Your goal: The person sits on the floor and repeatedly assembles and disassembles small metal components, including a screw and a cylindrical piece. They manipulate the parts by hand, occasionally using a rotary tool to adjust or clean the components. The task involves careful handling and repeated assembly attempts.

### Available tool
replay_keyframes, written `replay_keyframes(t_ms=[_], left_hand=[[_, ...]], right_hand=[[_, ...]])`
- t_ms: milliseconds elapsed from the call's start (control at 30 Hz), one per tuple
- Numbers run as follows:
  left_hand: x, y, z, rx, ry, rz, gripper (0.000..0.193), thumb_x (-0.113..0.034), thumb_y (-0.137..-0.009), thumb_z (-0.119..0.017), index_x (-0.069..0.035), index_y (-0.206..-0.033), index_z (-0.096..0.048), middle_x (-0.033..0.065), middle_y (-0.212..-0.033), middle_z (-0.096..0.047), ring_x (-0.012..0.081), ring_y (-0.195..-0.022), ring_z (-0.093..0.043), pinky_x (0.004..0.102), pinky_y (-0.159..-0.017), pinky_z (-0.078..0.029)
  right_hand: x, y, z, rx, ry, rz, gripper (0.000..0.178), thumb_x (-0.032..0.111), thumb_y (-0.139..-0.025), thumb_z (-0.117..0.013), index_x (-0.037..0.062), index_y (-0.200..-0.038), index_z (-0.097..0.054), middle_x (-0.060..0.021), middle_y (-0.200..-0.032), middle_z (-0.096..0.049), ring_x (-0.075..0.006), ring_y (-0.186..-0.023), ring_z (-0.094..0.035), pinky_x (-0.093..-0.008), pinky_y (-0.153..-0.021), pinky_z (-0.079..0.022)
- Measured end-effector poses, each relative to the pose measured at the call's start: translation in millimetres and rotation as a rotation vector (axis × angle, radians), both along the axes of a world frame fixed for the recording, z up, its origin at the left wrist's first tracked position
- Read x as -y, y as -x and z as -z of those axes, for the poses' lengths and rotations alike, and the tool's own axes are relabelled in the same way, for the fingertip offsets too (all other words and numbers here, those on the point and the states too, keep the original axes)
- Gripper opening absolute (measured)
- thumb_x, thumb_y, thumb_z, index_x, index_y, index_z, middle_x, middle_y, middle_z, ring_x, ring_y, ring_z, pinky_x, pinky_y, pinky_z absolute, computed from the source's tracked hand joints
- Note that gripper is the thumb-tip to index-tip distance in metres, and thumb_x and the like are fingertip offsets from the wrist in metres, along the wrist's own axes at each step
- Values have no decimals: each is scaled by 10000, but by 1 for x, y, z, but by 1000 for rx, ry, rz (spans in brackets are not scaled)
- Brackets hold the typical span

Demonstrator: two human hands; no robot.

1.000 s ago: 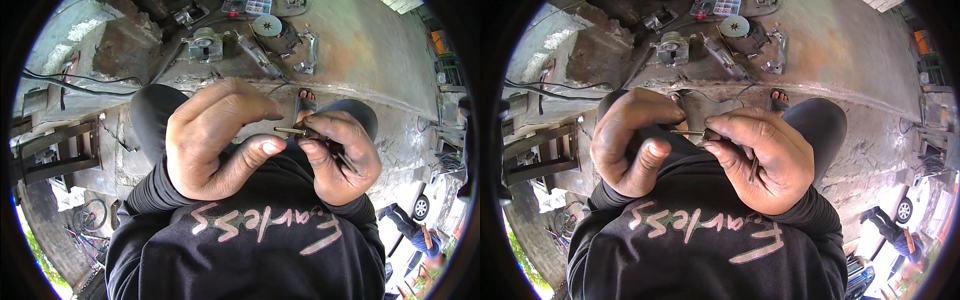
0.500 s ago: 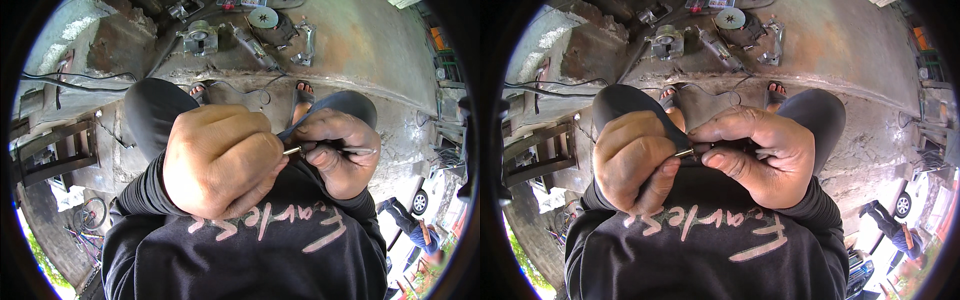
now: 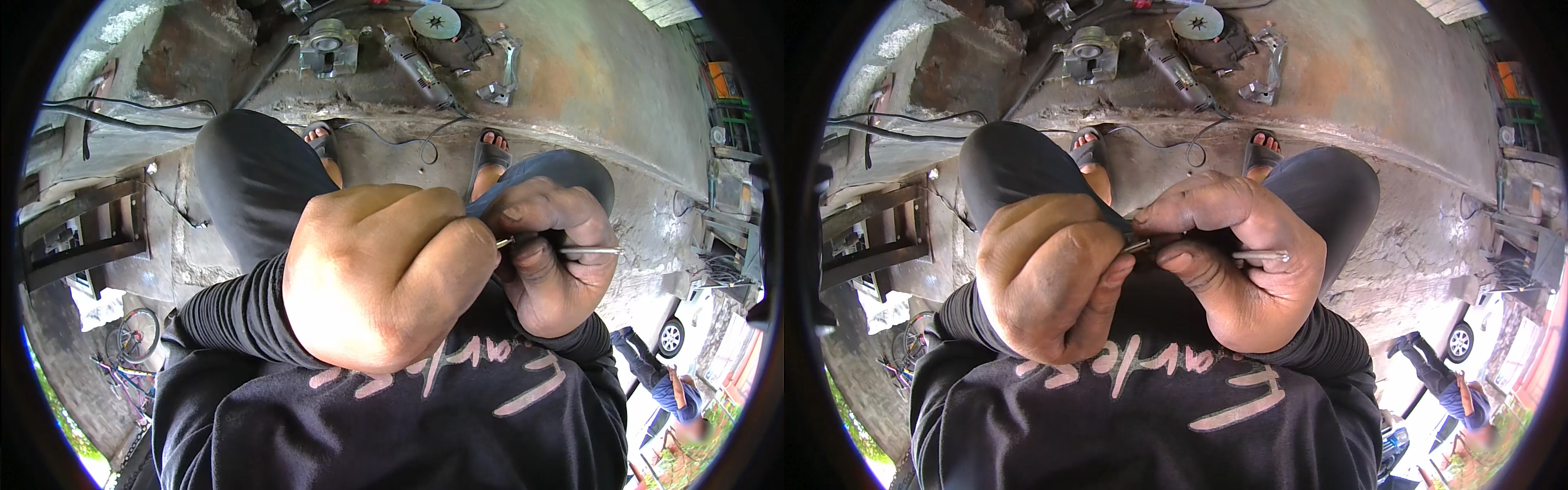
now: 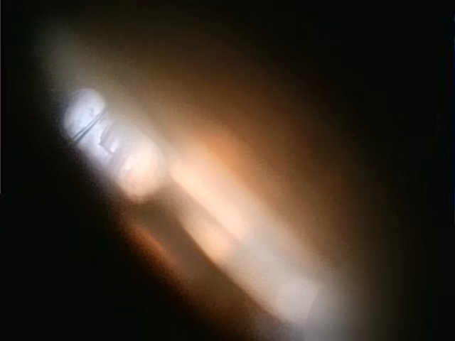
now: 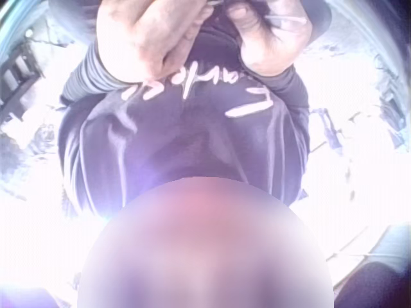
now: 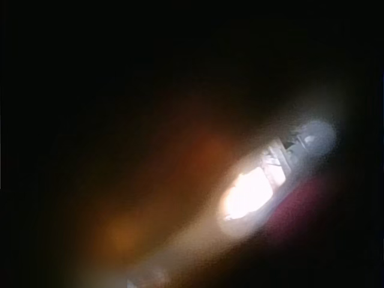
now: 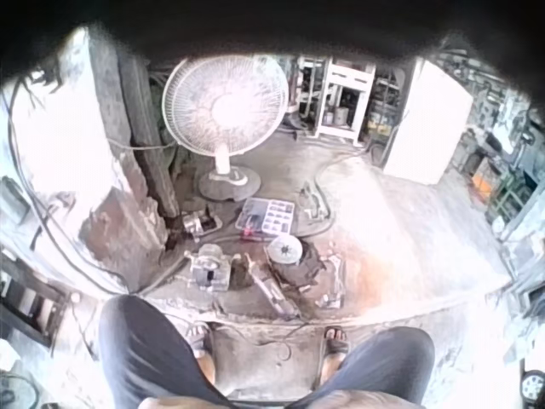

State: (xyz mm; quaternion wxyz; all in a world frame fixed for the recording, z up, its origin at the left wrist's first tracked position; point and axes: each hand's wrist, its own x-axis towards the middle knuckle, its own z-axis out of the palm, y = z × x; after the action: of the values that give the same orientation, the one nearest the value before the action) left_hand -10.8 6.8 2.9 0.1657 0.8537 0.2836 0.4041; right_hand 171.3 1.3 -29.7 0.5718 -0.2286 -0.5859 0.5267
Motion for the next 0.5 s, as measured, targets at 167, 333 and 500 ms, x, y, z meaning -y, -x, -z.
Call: replay_keyframes(t_ms=[167, 333, 500], left_hand=[[-1, 1, 3, 18, 17, 1, 92, 32, -699, -621, 44, -742, -541, 122, -623, -517, 265, -481, -531, 333, -442, -448], [-4, 3, 4, 60, 102, 19, 63, 37, -747, -604, 66, -781, -560, 136, -652, -543, 278, -545, -564, 331, -515, -471], [-10, 4, 7, 161, 231, -13, 89, 0, -811, -624, 70, -863, -604, 152, -757, -608, 249, -664, -602, 309, -619, -481]], right_hand=[[1, 4, 2, -13, 19, 23, 172, 11, -846, -654, -72, -981, -587, -161, -911, -650, -184, -834, -631, -281, -761, -498], [-3, 1, -1, 18, -10, 44, 188, -16, -835, -659, -65, -1007, -599, -147, -903, -647, -157, -804, -622, -244, -731, -495], [-11, -7, -5, 175, -128, 47, 232, -27, -820, -676, -66, -1038, -607, -134, -924, -641, -120, -775, -611, -212, -686, -484]])
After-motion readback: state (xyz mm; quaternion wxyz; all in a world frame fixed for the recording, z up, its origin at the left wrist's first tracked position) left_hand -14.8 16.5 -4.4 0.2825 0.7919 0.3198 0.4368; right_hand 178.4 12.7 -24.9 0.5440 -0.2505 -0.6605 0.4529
